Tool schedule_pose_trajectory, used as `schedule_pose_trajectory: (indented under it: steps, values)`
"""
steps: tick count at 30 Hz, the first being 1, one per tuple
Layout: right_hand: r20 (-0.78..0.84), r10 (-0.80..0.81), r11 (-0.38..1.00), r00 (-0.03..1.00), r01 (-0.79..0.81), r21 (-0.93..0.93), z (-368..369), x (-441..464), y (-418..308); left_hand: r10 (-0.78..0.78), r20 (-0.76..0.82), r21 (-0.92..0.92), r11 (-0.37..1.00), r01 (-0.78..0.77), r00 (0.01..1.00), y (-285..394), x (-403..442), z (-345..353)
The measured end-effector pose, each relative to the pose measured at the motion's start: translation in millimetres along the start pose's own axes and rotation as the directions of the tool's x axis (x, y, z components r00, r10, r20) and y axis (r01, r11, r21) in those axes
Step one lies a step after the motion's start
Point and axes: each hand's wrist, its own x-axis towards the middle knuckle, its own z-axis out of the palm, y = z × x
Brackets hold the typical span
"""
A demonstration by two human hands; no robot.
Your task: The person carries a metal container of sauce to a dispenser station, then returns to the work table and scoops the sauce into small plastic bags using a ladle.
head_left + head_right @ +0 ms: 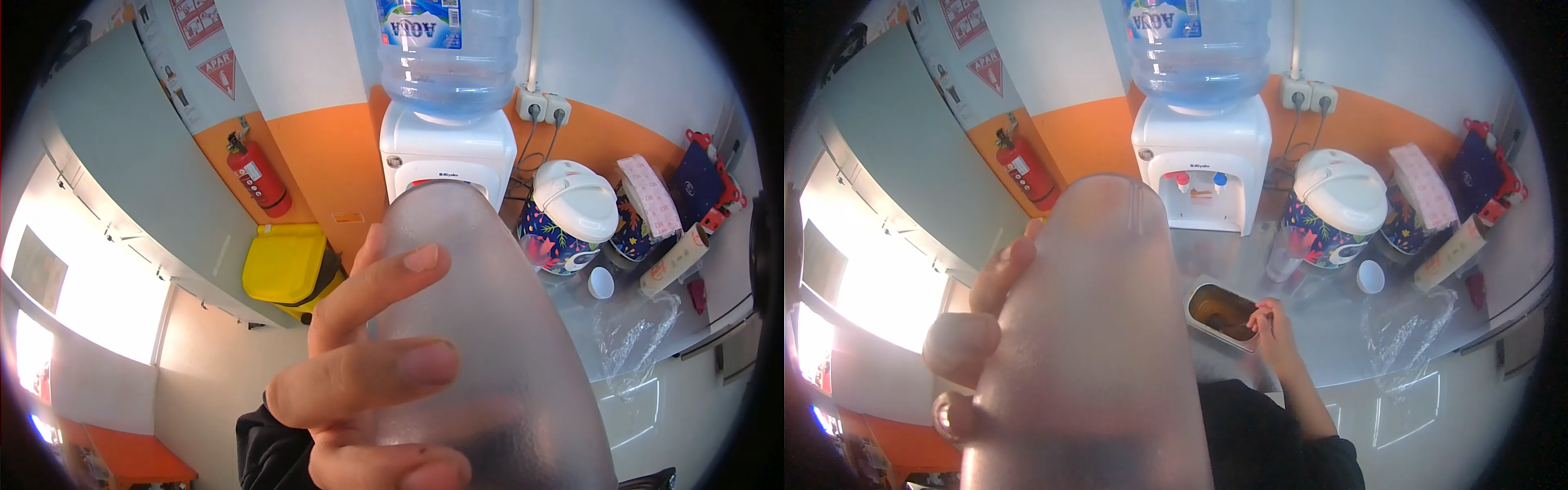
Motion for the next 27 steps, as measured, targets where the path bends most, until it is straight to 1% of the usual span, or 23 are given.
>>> schedule_pose_trajectory:
  steps: [1, 3, 4, 6, 7, 9, 10, 12, 13, 15, 16, 18, 19, 21, 22, 24, 25, 27]
  values:
    - [0.001, 0.001, 1.0, 1.0, -0.001, -0.001, -4, -1, 3, -0.001, -0.001, 0.0, 1.0, 0.001, 1.0, -8, -1, -3]
    - [-0.095, 0.012, 0.998, 0.995, -0.017, -0.058, -7, -2, 9, 0.251, 0.076, -0.104, 0.965, -0.242, 0.965, -30, -2, -10]
    - [-0.096, 0.012, 0.998, 0.995, -0.018, -0.058, -5, -2, 11, 0.25, 0.076, -0.105, 0.965, -0.241, 0.965, -25, -3, -9]
    - [-0.117, -0.053, 0.998, 0.992, 0.055, 0.012, 1, 0, 11, 0.094, 0.017, -0.034, 0.995, -0.093, 0.995, -9, -2, -4]
    - [-0.118, -0.053, 0.998, 0.992, 0.054, 0.011, 5, 0, 9, 0.071, 0.008, -0.02, 0.997, -0.071, 0.997, -9, -2, -4]
    - [-0.019, -0.057, 0.996, 0.998, 0.058, 0.067, 13, 0, -1, 0.081, 0.015, -0.017, 0.997, -0.081, 0.997, -10, -2, -3]
    - [-0.02, -0.058, 0.996, 0.998, 0.059, 0.065, 12, -1, -1, 0.083, 0.02, -0.017, 0.996, -0.083, 0.996, -11, -2, -3]
    - [0.007, 0.016, 0.993, 1.0, -0.017, 0.116, 9, -4, -1, 0.083, 0.025, -0.015, 0.996, -0.083, 0.996, -12, -2, -4]
    - [0.006, 0.014, 0.993, 1.0, -0.015, 0.114, 6, -5, 3, 0.087, 0.026, -0.013, 0.996, -0.087, 0.996, -13, -2, -5]
    - [-0.087, 0.041, 0.999, 0.995, -0.04, 0.023, -4, -7, 12, 0.091, 0.034, -0.011, 0.996, -0.091, 0.995, -15, -1, -6]
    - [-0.087, 0.04, 0.999, 0.995, -0.038, 0.023, -7, -8, 16, 0.094, 0.037, -0.01, 0.996, -0.094, 0.995, -16, -1, -7]
    - [-0.141, -0.014, 0.997, 0.99, 0.003, -0.082, -9, -6, 16, 0.097, 0.041, -0.007, 0.995, -0.097, 0.994, -17, 0, -8]
    - [-0.141, -0.018, 0.997, 0.99, 0.006, -0.081, -8, -5, 16, 0.097, 0.048, -0.003, 0.995, -0.097, 0.994, -18, 0, -9]
    - [-0.091, -0.048, 0.999, 0.995, 0.048, 0.003, 0, -2, 12, 0.103, 0.058, 0.005, 0.995, -0.103, 0.993, -19, 1, -10]
    - [-0.091, -0.051, 0.999, 0.995, 0.051, 0.003, 5, -2, 9, 0.099, 0.063, 0.008, 0.995, -0.099, 0.993, -20, 1, -11]
    - [0.006, -0.011, 0.996, 1.0, 0.011, 0.094, 13, -3, -5, 0.088, 0.074, 0.019, 0.996, -0.09, 0.993, -19, 2, -12]
    - [0.005, -0.012, 0.995, 1.0, 0.011, 0.095, 12, -3, -3, 0.08, 0.081, 0.028, 0.996, -0.082, 0.993, -19, 2, -13]
    - [-0.013, -0.095, 0.993, 0.995, 0.095, 0.068, 7, -6, 6, 0.058, 0.107, 0.045, 0.997, -0.063, 0.993, -17, 1, -16]
